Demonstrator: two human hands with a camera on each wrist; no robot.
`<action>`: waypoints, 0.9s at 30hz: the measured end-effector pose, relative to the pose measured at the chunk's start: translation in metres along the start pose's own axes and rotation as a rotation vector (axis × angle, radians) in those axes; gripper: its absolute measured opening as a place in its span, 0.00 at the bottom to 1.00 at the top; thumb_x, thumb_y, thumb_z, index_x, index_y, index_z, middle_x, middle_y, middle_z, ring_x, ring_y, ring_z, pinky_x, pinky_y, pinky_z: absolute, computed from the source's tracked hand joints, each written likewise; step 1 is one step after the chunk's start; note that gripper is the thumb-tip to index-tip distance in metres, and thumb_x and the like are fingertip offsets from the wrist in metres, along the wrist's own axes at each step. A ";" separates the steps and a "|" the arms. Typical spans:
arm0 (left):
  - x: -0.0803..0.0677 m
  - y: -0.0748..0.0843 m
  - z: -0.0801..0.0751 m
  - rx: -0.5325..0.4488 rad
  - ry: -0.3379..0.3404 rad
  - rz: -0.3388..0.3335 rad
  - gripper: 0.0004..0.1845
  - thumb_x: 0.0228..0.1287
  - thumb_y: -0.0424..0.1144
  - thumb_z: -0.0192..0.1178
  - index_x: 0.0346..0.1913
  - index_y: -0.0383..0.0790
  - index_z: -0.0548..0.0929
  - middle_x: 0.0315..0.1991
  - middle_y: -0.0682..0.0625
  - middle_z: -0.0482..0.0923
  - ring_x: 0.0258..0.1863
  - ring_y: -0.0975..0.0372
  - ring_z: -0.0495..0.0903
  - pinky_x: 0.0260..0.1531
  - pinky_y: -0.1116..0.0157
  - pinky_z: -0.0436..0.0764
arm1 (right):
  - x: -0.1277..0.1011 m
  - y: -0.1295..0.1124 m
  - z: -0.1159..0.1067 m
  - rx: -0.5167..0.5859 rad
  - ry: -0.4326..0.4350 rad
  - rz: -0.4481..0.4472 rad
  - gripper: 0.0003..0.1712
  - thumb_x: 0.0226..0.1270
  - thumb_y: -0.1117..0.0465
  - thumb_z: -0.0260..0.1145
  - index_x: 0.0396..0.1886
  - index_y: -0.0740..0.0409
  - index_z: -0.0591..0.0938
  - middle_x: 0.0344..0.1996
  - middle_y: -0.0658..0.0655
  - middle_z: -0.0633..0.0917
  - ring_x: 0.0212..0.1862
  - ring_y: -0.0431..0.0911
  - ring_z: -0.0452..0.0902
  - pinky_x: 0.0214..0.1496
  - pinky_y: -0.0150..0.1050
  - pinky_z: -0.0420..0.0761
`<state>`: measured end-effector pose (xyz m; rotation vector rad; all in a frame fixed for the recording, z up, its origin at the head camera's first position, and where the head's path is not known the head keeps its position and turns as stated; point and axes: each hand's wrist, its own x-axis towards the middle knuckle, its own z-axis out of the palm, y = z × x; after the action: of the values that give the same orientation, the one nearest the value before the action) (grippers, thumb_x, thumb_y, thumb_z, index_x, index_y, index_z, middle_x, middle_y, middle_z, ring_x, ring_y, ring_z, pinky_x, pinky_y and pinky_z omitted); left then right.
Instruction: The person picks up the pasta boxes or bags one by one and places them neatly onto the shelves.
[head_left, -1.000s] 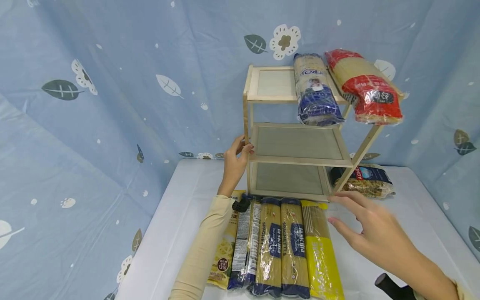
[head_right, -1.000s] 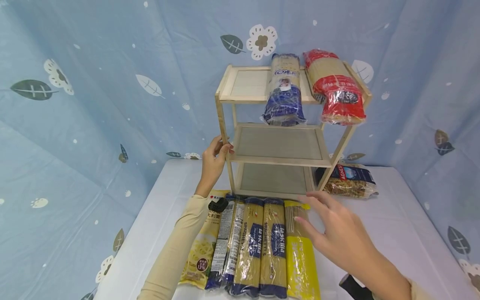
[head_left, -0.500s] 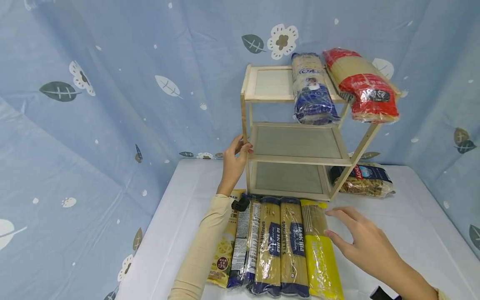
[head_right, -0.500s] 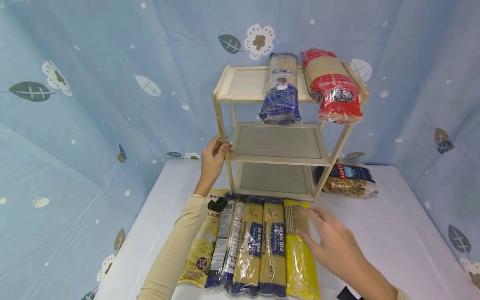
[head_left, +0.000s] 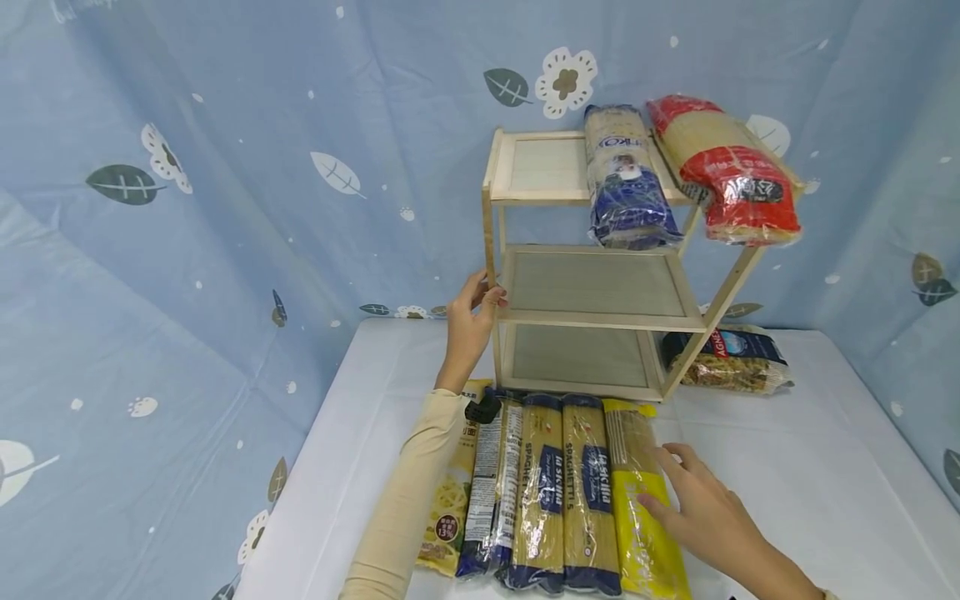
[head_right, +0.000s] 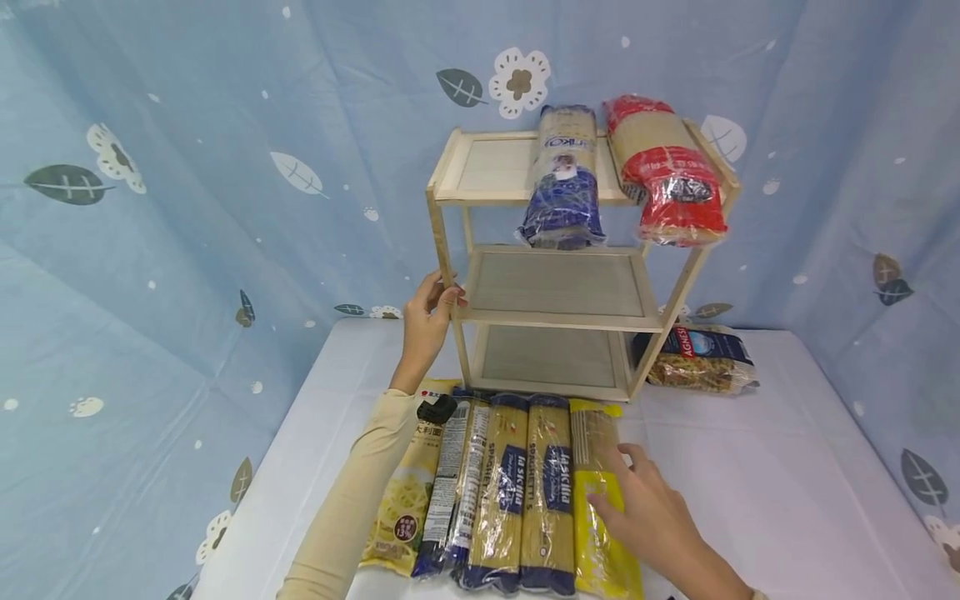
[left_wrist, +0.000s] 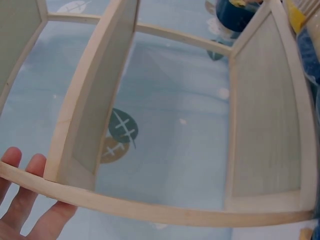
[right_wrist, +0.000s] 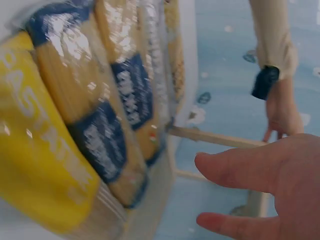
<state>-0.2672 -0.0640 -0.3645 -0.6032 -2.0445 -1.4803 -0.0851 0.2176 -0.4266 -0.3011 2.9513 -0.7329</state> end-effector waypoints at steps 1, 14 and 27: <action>0.000 0.000 0.000 -0.002 -0.001 0.001 0.16 0.68 0.25 0.53 0.57 0.25 0.73 0.37 0.32 0.81 0.33 0.44 0.82 0.50 0.54 0.77 | 0.000 0.001 0.004 0.003 -0.015 0.014 0.38 0.55 0.51 0.73 0.63 0.62 0.71 0.57 0.72 0.69 0.45 0.66 0.76 0.22 0.46 0.78; 0.000 0.001 0.001 0.011 -0.001 0.000 0.16 0.69 0.27 0.53 0.58 0.25 0.73 0.38 0.33 0.81 0.34 0.45 0.82 0.51 0.54 0.77 | 0.000 0.023 0.065 0.032 -0.105 0.153 0.52 0.53 0.41 0.72 0.71 0.56 0.58 0.62 0.79 0.57 0.49 0.75 0.68 0.16 0.41 0.73; 0.000 -0.001 0.001 0.022 0.014 0.009 0.16 0.68 0.26 0.53 0.57 0.24 0.73 0.37 0.33 0.81 0.33 0.45 0.82 0.51 0.55 0.77 | -0.002 0.036 0.097 -0.049 -0.070 0.227 0.51 0.59 0.35 0.62 0.73 0.54 0.54 0.57 0.82 0.59 0.46 0.71 0.70 0.14 0.41 0.71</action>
<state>-0.2680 -0.0632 -0.3660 -0.5907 -2.0426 -1.4511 -0.0760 0.2049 -0.5292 0.0064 2.8754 -0.6078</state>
